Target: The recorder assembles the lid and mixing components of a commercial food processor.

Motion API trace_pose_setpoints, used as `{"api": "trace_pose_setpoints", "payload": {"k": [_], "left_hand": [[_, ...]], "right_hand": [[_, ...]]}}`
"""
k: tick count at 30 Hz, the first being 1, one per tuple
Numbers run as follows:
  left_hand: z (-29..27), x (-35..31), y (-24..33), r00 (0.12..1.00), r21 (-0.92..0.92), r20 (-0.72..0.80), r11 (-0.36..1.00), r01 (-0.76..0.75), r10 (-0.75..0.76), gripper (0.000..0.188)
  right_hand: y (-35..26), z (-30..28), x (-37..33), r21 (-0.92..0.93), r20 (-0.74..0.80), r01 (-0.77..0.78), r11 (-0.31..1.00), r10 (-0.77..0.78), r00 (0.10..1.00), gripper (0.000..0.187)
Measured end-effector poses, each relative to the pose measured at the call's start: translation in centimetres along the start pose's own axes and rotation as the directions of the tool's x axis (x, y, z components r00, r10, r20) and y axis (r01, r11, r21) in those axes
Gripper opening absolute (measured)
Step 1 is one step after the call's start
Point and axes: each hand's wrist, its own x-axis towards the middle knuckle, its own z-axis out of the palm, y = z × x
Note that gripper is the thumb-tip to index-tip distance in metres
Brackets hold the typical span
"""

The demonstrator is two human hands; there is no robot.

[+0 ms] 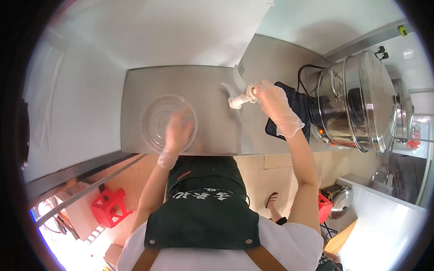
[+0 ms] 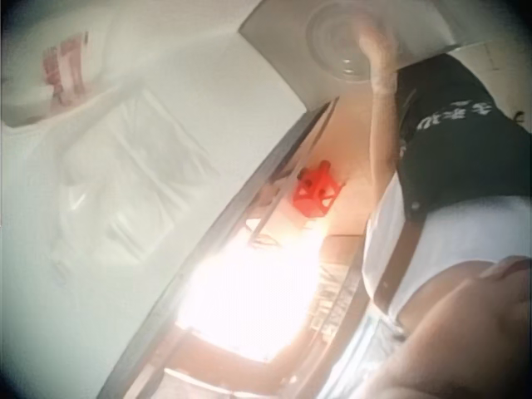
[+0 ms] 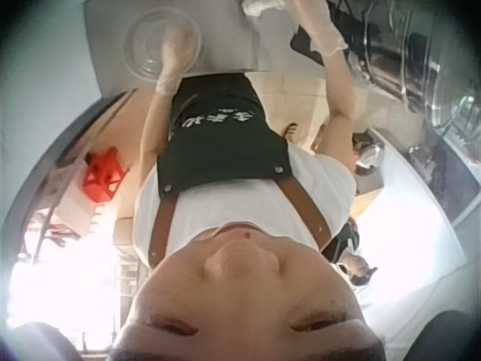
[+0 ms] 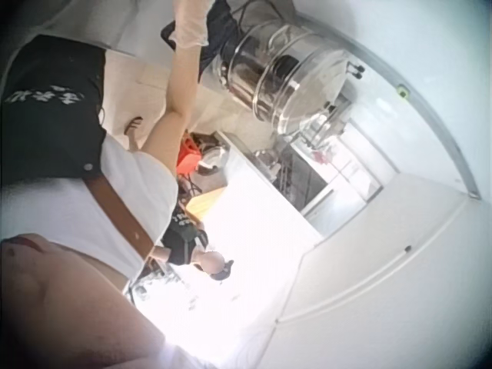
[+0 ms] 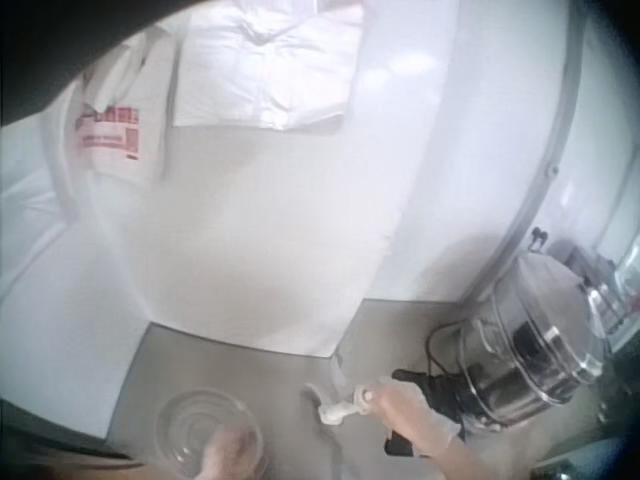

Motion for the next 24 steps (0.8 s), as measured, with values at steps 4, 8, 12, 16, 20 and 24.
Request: {"api": "trace_pose_setpoints", "payload": {"k": [4, 8, 12, 16, 20, 24], "left_hand": [[3.0, 5.0, 4.9, 0.940, -0.013, 0.055, 0.942, -0.336, 0.336, 0.052], [1.3, 6.0, 6.3, 0.798, -0.082, 0.601, 0.991, 0.104, -0.035, 0.049], [-1.9, 4.8, 5.6, 0.514, -0.420, 0.857, 0.616, 0.666, 0.029, 0.046], [-3.9, 4.0, 6.0, 0.487, -0.500, 0.855, 0.527, 0.688, 0.175, 0.038], [-4.9, 3.4, 5.6, 0.557, -0.496, 0.825, 0.601, 0.627, 0.100, 0.044], [-5.0, 2.9, 5.2, 0.723, -0.276, 0.688, 0.901, 0.336, -0.059, 0.048]], "right_hand": [[-3.8, -6.4, 0.2, 0.192, -0.014, 0.219, 0.957, -0.220, 0.975, 0.021], [-5.7, -8.3, 0.1, 0.461, -0.053, 0.222, 0.859, -0.223, 0.973, 0.031], [-8.0, -8.2, 0.0, 0.941, 0.168, -0.161, 0.299, 0.001, 0.986, 0.046], [-8.9, -6.2, 0.6, 0.943, 0.314, -0.329, -0.060, -0.178, 0.933, 0.061], [-10.9, -6.6, 1.3, 0.944, 0.320, -0.327, -0.033, -0.141, 0.937, 0.044], [-13.1, -6.5, 0.7, 0.913, 0.391, -0.388, -0.122, -0.005, 0.921, 0.045]]}}
